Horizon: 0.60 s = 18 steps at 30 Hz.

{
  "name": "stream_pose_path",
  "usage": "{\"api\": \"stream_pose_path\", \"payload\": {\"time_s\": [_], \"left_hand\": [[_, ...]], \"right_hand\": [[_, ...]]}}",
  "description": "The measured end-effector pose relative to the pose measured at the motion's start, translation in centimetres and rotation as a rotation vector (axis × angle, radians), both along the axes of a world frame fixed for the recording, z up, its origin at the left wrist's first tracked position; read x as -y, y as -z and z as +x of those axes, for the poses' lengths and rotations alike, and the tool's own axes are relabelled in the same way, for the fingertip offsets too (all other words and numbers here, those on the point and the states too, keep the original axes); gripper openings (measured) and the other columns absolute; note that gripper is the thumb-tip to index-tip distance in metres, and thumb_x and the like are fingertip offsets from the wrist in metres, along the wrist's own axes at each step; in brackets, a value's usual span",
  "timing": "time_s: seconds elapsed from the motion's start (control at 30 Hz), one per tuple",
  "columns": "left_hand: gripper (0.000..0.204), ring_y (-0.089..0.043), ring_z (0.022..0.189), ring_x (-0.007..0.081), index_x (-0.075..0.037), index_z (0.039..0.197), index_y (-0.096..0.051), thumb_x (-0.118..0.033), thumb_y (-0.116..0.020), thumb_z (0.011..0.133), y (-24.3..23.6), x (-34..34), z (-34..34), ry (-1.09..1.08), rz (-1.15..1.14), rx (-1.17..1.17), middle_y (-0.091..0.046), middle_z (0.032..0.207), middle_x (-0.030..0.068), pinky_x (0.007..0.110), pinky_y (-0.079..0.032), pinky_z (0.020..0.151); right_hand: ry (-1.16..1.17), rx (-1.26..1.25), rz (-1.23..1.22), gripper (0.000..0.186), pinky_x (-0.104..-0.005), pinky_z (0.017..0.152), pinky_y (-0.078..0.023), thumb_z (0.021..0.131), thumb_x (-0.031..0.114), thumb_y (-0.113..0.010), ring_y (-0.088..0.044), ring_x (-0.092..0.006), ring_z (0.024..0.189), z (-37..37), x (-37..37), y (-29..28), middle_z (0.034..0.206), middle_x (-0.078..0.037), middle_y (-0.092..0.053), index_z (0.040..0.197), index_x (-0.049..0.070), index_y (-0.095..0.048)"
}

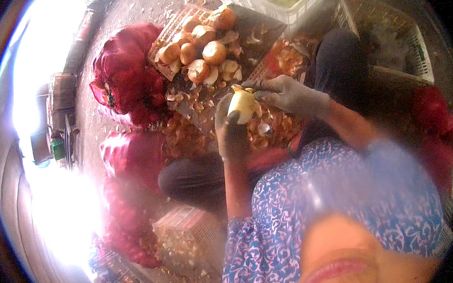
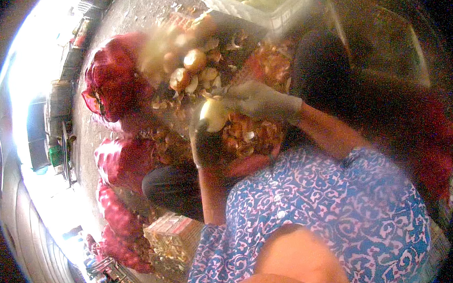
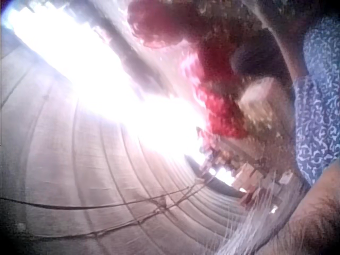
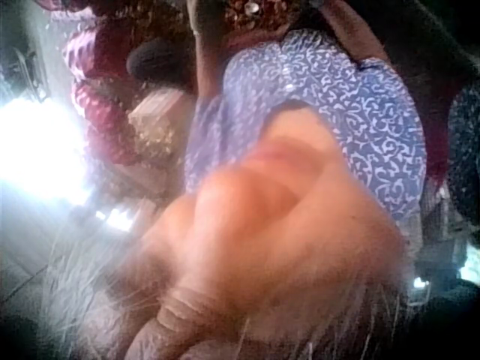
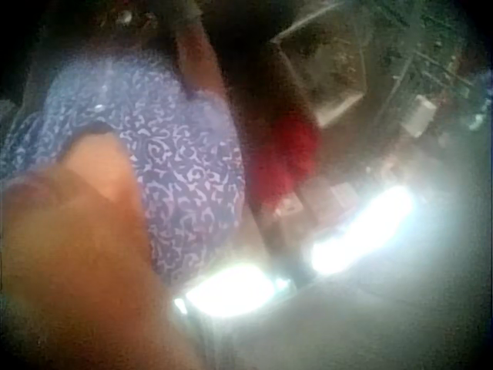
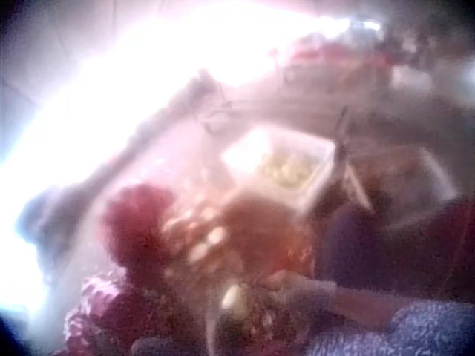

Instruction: The person sits on the floor and peels onions one by one using a knife. They remove the outer skin and place the peeled onions into a white basket while discarding the peels onto the floor.

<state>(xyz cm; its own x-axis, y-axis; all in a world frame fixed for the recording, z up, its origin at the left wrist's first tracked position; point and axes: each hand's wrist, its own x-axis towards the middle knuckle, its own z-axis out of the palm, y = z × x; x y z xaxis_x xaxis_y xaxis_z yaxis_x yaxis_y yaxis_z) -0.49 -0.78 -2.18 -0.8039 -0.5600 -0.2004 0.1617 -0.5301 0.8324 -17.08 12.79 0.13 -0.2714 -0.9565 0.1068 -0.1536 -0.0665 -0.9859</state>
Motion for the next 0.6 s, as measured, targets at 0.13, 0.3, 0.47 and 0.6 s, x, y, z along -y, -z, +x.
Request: {"api": "stream_pose_path", "payload": {"time_s": [0.13, 0.3, 0.47, 0.6], "left_hand": [[0.06, -0.064, 0.106, 0.026, 0.001, 0.131, -0.054, -0.037, -0.066, 0.086, 2.5, 0.0, 0.0, -0.013, 0.013, 0.031, -0.062, 0.124, 0.0157, 0.038, -0.055, 0.089], [0.064, -0.065, 0.103, 0.0263, 0.002, 0.132, -0.053, -0.038, -0.067, 0.085, 2.0, -0.2, 0.2, -0.033, 0.04, 0.004, -0.062, 0.121, 0.0161, 0.038, -0.058, 0.085], [0.061, -0.066, 0.103, 0.0296, 0.002, 0.129, -0.053, -0.038, -0.067, 0.085, 1.1, -0.3, 0.4, -0.008, 0.058, -0.092, -0.062, 0.12, 0.0167, 0.039, -0.06, 0.081], [0.065, -0.064, 0.106, 0.029, 0.0, 0.127, -0.049, -0.03, -0.08, 0.079, 3.0, -1.0, 0.6, -0.212, -0.865, 0.255, -0.061, 0.121, 0.017, 0.04, -0.055, 0.09]], "right_hand": [[-0.038, -0.1, 0.008, 0.042, -0.0378, 0.103, -0.047, 0.105, 0.027, -0.05, -0.064, -0.0257, 0.117, 0.4, 0.4, 0.5, 0.13, -0.017, -0.066, 0.14, 0.005, -0.056], [0.117, -0.103, -0.024, 0.044, -0.0397, 0.1, -0.048, 0.104, 0.031, -0.05, -0.066, -0.0297, 0.114, -0.3, 0.4, 0.7, 0.124, -0.021, -0.067, 0.133, 0.0, -0.06], [0.242, -0.139, 0.149, 0.045, -0.0404, 0.096, -0.05, 0.103, 0.033, -0.049, -0.066, -0.0349, 0.111, -0.9, 0.4, 1.3, 0.12, -0.022, -0.068, 0.133, 0.0, -0.059], [0.244, -0.068, 0.06, 0.042, -0.0329, 0.098, -0.048, 0.104, 0.024, -0.052, -0.061, -0.0196, 0.114, -0.8, 0.7, 2.1, 0.124, -0.017, -0.067, 0.138, -0.001, -0.055]]}}
